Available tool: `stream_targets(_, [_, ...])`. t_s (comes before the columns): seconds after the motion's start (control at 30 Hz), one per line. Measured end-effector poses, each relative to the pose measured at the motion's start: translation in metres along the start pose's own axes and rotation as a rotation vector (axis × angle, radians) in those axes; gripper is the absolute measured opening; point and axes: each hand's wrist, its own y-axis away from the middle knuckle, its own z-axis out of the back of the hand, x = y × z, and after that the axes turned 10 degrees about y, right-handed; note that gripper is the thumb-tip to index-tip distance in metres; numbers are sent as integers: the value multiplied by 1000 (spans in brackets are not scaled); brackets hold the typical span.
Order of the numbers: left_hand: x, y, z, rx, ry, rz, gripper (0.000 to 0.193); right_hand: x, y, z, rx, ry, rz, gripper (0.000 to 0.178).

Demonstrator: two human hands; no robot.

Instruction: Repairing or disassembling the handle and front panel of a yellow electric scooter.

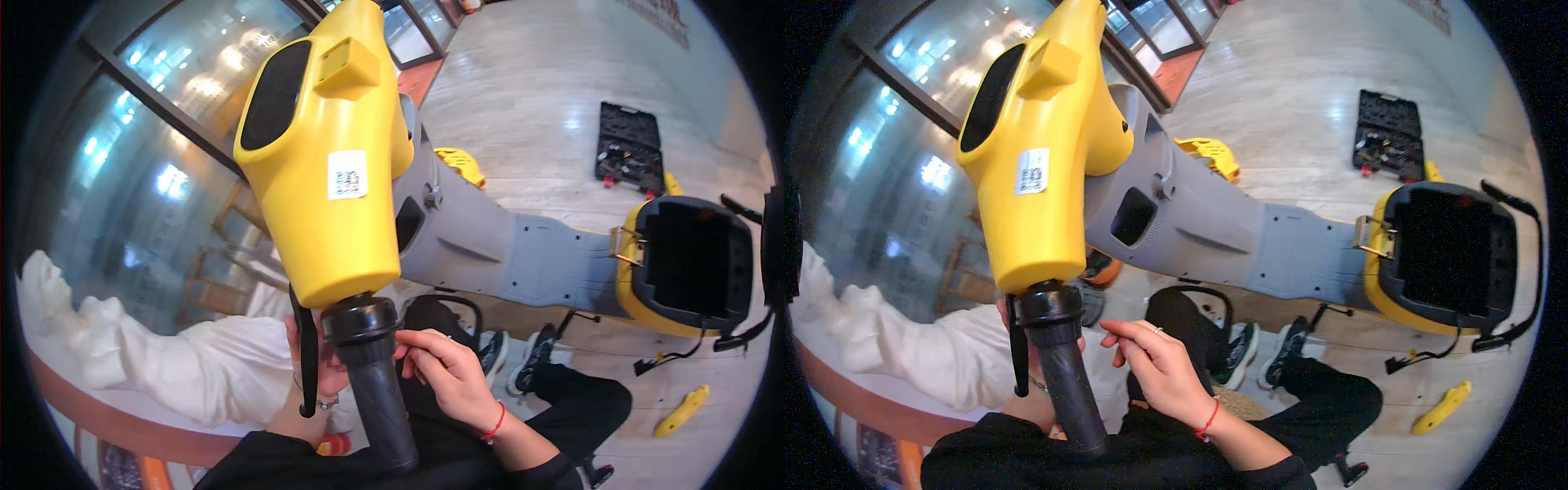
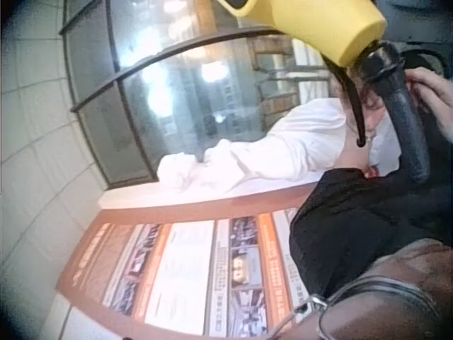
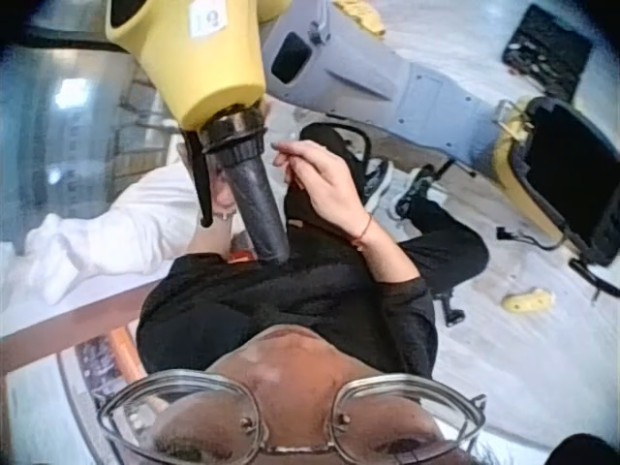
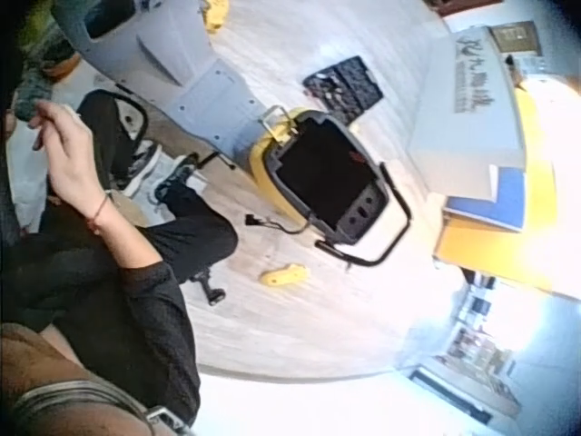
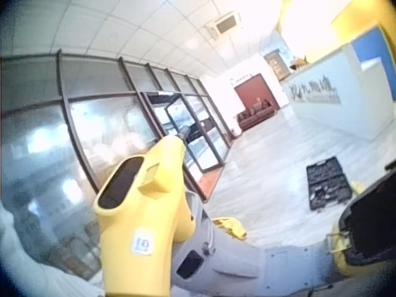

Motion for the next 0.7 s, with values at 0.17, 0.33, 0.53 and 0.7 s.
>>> stream_targets(0.17, [3, -15, -10, 127, -224, 173, 57, 30, 0, 0, -220, -13, -41, 21])
stream_targets(0.33, [18, -25, -17, 216, -81, 203, 55, 91, -31, 10, -340, 140, -146, 52])
stream_targets(0.53, [16, -26, -27, 162, -225, 258, 58, 122, -90, 4, 6, 29, -325, 75])
stream_targets(0.7, [14, -24, -34, 139, -289, 267, 52, 118, -95, -14, -126, 33, -261, 53])
